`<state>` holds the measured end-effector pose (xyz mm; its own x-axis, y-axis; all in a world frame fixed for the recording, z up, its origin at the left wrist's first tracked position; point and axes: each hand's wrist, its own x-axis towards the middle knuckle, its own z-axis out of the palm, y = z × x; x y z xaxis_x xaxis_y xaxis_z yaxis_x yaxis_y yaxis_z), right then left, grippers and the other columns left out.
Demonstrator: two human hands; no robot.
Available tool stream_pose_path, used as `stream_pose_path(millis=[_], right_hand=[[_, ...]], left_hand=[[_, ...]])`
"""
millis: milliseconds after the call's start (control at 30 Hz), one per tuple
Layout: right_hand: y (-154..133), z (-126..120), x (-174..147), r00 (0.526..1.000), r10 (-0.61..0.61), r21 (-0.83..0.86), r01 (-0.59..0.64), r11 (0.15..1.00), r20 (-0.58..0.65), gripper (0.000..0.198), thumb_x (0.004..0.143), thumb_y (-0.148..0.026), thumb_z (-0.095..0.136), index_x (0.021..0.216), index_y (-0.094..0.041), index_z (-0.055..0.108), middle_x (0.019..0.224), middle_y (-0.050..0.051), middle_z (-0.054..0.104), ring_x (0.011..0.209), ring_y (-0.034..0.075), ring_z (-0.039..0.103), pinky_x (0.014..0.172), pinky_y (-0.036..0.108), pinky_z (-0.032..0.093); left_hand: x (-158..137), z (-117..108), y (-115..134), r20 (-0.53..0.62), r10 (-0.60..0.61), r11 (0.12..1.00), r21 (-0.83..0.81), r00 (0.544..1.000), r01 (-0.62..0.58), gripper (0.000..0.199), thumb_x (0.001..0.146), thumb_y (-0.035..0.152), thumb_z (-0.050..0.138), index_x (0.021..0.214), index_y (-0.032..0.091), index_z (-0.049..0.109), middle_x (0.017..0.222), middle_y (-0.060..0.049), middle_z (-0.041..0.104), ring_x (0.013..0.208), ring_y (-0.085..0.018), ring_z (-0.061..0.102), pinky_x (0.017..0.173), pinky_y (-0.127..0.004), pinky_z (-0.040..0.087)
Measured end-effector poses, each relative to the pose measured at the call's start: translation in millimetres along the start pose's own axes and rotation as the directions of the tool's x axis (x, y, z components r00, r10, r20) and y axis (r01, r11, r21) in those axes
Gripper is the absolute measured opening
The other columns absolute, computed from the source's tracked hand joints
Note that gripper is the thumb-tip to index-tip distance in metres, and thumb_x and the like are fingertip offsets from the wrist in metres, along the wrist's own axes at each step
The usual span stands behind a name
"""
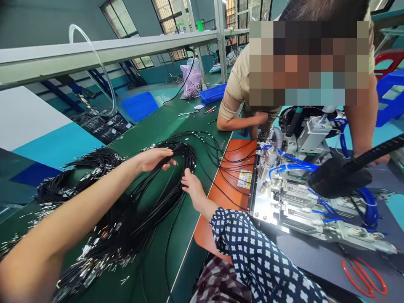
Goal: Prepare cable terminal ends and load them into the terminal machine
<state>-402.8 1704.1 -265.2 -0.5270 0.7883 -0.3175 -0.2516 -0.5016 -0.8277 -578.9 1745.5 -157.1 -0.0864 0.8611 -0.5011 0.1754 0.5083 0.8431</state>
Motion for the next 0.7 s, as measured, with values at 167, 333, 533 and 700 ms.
stream_pose_path(millis=[167,333,533,700], right_hand=[[1.9,51.8,-7.4,0.933,-0.033,0.262,-0.066,0.963,0.357,0.039,0.087,-0.053,0.064,0.112,-0.023,0.058,0.123,0.005,0.064,0.120,0.017,0.055,0.098,0.031,0.044],[-36.9,51.4,-15.0,0.940,0.066,0.541,-0.249,0.803,0.334,0.015,0.091,-0.023,0.063,0.082,-0.015,0.055,0.045,-0.010,0.040,0.043,0.007,0.047,0.056,0.020,0.047],[-111.7,-9.8,-7.5,0.999,0.016,0.618,0.012,0.786,-0.039,0.019,0.102,-0.022,0.044,0.085,-0.015,0.050,0.057,-0.007,0.043,0.036,-0.001,0.030,0.040,0.009,0.035],[-107.3,-9.1,-13.8,0.999,0.025,0.543,-0.033,0.839,0.022,0.013,0.101,-0.022,0.046,0.096,-0.014,0.055,0.058,-0.008,0.040,0.035,0.000,0.027,0.038,0.009,0.033]], left_hand=[[3.0,5.5,37.2,-0.090,0.068,0.997,0.046,0.994,-0.065,0.020,0.087,0.031,0.050,0.083,0.013,0.059,0.079,-0.011,0.068,0.062,-0.017,0.062,0.059,-0.031,0.052],[10.4,1.6,19.5,-0.205,0.183,0.952,0.282,0.961,-0.120,0.033,0.084,0.048,0.060,0.102,0.019,0.058,0.094,-0.007,0.070,0.080,-0.018,0.067,0.071,-0.032,0.054],[42.4,20.8,-52.4,-0.290,0.107,0.772,0.627,0.951,0.104,0.047,0.071,0.049,0.077,0.096,0.011,0.063,0.097,-0.013,0.068,0.093,-0.027,0.066,0.082,-0.042,0.053],[73.1,63.3,-80.5,-0.332,0.171,0.588,0.790,0.928,0.175,0.041,0.089,0.037,0.063,0.122,0.013,0.056,0.128,-0.013,0.056,0.112,-0.026,0.057,0.093,-0.047,0.049]])
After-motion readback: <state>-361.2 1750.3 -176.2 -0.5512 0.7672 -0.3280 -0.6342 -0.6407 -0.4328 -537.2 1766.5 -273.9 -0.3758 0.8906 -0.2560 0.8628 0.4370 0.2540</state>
